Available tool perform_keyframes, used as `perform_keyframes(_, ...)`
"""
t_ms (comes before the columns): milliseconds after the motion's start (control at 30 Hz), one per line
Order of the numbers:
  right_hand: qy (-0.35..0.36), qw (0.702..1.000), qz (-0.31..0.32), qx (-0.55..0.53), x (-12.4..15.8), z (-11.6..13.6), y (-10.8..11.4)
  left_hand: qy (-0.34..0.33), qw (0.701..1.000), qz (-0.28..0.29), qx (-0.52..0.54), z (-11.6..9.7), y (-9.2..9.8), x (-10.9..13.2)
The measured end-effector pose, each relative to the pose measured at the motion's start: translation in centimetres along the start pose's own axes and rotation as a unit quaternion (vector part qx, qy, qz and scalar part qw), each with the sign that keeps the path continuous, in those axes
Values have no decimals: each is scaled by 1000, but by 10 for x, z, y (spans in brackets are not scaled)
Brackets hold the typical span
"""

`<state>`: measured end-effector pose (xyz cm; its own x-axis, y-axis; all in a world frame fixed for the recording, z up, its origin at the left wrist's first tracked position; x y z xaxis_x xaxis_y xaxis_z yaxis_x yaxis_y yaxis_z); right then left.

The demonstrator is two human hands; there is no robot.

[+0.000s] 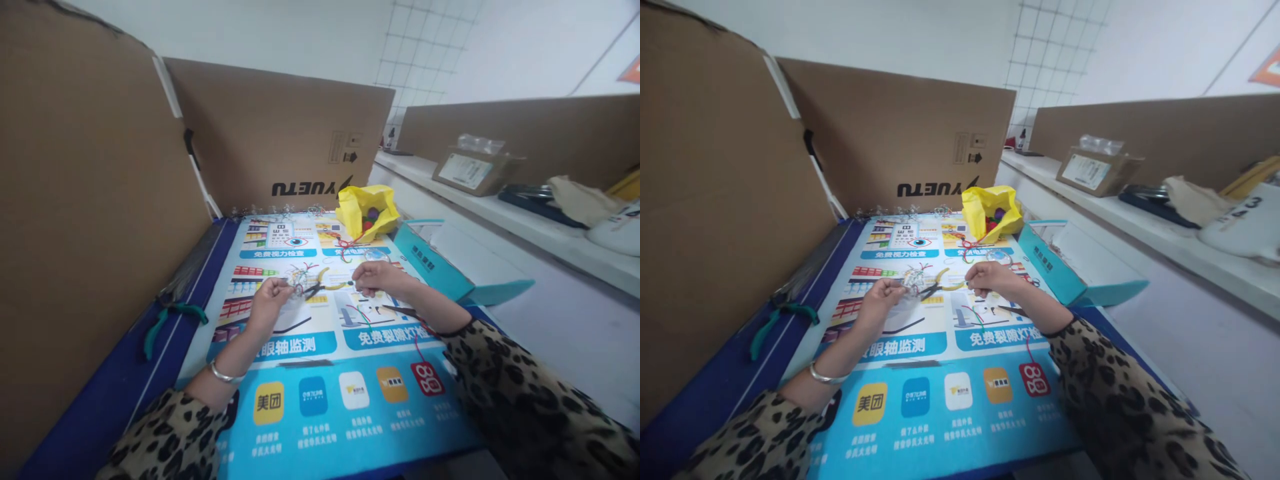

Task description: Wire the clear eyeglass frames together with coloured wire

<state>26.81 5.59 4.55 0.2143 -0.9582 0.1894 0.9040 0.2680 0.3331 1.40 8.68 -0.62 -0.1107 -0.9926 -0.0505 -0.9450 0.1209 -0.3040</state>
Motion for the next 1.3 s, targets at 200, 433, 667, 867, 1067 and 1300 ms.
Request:
perform_keyframes(200,-13,999,1,50,2,-1,-6,14,1000,9,22,2,-4,0)
perform_keyframes(433,-24,997,4,70,-1,-9,-12,4,999,16,35,0,-5,0)
perform_keyframes(667,-35,990,0,139,-1,-10,-15,-13,999,7,35,-2,-4,-1)
perform_keyframes(867,-27,978,-4,208,-1,-13,-11,-28,999,14,29,-2,-3,-1)
perform_keyframes(1067,-48,973,-18,225,2,-13,-13,-14,999,14,29,0,-2,-1)
perform_keyframes(1300,68,954,-58,287,-10,24,-54,18,1000,-2,18,4,-5,2)
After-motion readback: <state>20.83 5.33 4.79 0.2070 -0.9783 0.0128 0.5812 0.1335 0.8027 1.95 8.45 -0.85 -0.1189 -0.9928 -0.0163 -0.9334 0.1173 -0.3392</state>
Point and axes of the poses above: each hand's wrist, its own x-axis away from the middle knuckle, its own y-axis out of the back of the hand, z = x × y, the point moved 7 cm from there along -x, towards the middle knuckle, and after that the axes turned 6 degrees about x, right-handed, at the moved point
